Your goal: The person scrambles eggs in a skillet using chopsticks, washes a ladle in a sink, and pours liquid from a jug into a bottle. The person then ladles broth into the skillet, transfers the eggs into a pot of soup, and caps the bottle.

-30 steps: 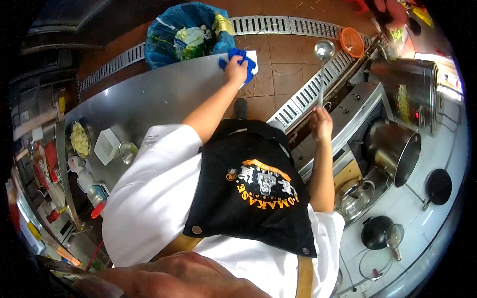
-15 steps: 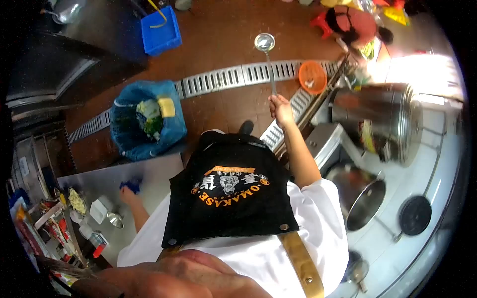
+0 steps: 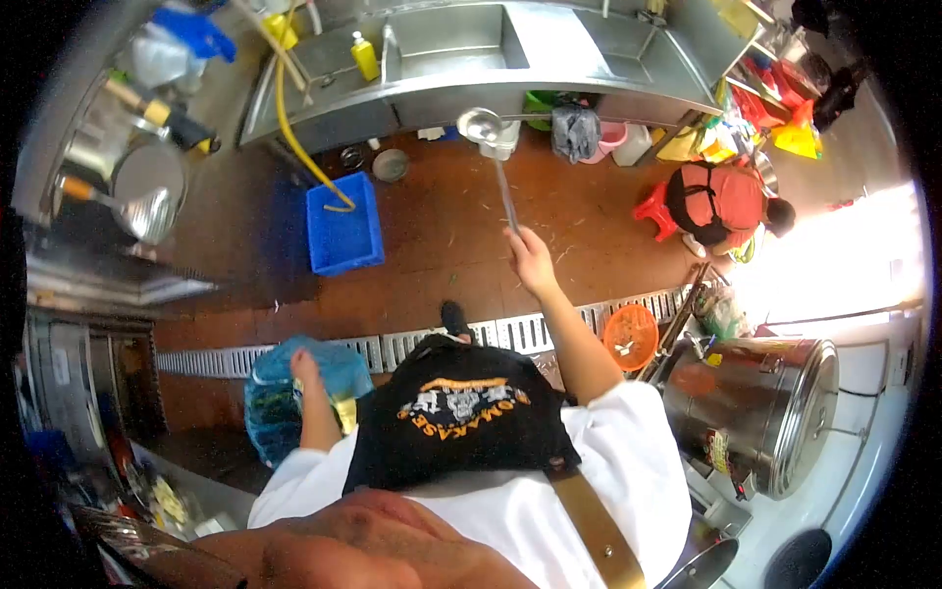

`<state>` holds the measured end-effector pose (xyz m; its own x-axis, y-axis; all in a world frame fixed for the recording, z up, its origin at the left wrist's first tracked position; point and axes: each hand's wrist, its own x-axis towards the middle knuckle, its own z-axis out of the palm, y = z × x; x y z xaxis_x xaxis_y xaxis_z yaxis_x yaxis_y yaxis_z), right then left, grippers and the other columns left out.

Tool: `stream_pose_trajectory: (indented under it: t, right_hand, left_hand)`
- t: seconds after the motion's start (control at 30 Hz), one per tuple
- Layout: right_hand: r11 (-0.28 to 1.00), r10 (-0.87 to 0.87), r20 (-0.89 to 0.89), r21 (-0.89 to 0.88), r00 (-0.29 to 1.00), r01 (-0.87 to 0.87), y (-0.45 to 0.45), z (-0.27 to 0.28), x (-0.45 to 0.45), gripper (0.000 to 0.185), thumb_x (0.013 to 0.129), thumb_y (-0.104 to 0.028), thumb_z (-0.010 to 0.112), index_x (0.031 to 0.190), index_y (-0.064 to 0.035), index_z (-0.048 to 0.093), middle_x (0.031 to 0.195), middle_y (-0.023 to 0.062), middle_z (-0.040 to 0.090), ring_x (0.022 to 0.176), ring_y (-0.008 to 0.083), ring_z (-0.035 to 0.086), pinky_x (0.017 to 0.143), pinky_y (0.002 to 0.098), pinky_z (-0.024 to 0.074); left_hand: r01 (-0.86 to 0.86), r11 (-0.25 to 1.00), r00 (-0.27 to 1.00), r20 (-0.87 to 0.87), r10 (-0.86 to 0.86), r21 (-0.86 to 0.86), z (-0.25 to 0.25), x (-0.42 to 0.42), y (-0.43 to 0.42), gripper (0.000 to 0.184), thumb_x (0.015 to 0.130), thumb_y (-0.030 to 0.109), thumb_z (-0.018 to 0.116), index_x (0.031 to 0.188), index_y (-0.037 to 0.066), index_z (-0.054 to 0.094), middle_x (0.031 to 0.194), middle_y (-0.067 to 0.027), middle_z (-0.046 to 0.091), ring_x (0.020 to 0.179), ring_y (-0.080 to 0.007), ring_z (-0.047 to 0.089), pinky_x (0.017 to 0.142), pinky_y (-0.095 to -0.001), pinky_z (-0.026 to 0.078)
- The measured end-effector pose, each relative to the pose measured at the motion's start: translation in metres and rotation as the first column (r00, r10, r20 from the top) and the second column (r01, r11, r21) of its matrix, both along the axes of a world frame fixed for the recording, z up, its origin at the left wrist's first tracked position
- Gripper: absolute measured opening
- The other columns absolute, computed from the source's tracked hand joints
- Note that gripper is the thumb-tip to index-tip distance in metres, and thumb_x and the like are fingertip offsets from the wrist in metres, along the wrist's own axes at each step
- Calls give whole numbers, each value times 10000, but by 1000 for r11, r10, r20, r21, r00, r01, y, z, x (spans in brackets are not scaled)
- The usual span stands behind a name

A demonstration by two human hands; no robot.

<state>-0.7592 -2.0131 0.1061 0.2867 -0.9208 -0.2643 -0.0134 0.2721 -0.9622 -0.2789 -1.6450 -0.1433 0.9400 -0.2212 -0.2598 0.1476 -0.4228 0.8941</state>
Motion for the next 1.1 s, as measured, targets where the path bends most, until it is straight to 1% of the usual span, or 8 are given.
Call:
stream_pose_trajectory:
  t: [0.07, 0.1, 0.17, 0.4, 0.67, 0.73, 0.83, 1.1]
  right_hand:
    - [1000, -1, -49, -13, 999, 0, -71, 17, 36, 172, 949, -187, 508, 1018, -57, 596, 613, -19, 470, 490, 61, 405, 427, 211, 310]
    - [999, -35, -45, -15, 998, 35, -105, 24, 46, 172, 949, -187, 508, 1018, -57, 596, 613, -19, 470, 490, 61, 405, 427, 211, 310]
    - [996, -19, -19, -89, 1000, 17, -167, 33, 69, 188, 929, -161, 519, 1062, -50, 591, 645, -15, 495, 501, 64, 426, 437, 211, 325]
    - [996, 84, 146, -8, 986, -84, -382, 20, 102, 310, 940, -147, 478, 1241, -95, 532, 687, -19, 536, 537, 54, 464, 472, 202, 366]
    - [957, -47, 86, 290, 995, 20, -685, -93, 218, 225, 879, -77, 482, 1086, -10, 539, 715, 17, 555, 505, 70, 457, 450, 217, 368]
    - [907, -70, 80, 421, 994, 30, -740, -112, 237, 139, 858, -79, 480, 975, -34, 540, 701, 18, 549, 501, 78, 455, 446, 233, 368]
    - [772, -89, 187, 633, 978, -51, -801, -127, 265, 162, 852, -93, 461, 712, -80, 542, 561, -2, 483, 439, 93, 406, 410, 233, 342]
    - [460, -424, 224, 888, 878, -4, -892, -165, 335, 120, 814, 4, 468, 700, -13, 502, 571, 50, 507, 427, 116, 471, 377, 205, 398]
  left_hand:
    - [237, 947, 945, -176, -276, -215, -19, 26, -165, 240, 820, 144, 609, 1020, 19, 652, 970, -81, 652, 868, -180, 601, 790, -309, 481]
    - [353, 935, 936, -6, -353, 39, 52, -10, -258, 255, 824, 141, 617, 1046, 21, 652, 1004, -88, 656, 894, -175, 605, 800, -299, 480]
    - [609, 774, 792, 67, -607, -175, 115, -25, -406, 286, 857, 160, 616, 1098, 4, 629, 1031, -89, 655, 942, -175, 604, 844, -290, 469]
    - [874, 486, 433, 405, -805, 31, 301, -46, -783, 357, 852, 217, 610, 1140, 8, 606, 1043, -106, 665, 974, -189, 624, 877, -296, 468]
    - [677, 675, 726, 111, -679, -295, 343, 8, -1162, 325, 810, 172, 632, 1113, 55, 621, 910, -41, 641, 618, -118, 487, 595, -284, 443]
    - [716, 669, 694, 99, -713, -199, 347, 31, -1245, 507, 822, 181, 638, 1291, 71, 483, 1061, -38, 594, 935, -157, 582, 704, -288, 489]
    - [625, 391, 59, 459, -886, 675, 325, 74, -1339, 438, 821, 155, 630, 1234, 48, 529, 1038, -66, 637, 906, -169, 612, 769, -287, 494]
    - [934, 356, 287, 560, -777, 15, 219, 35, -1350, 311, 824, 124, 617, 1119, 29, 594, 977, -76, 671, 873, -174, 635, 814, -277, 491]
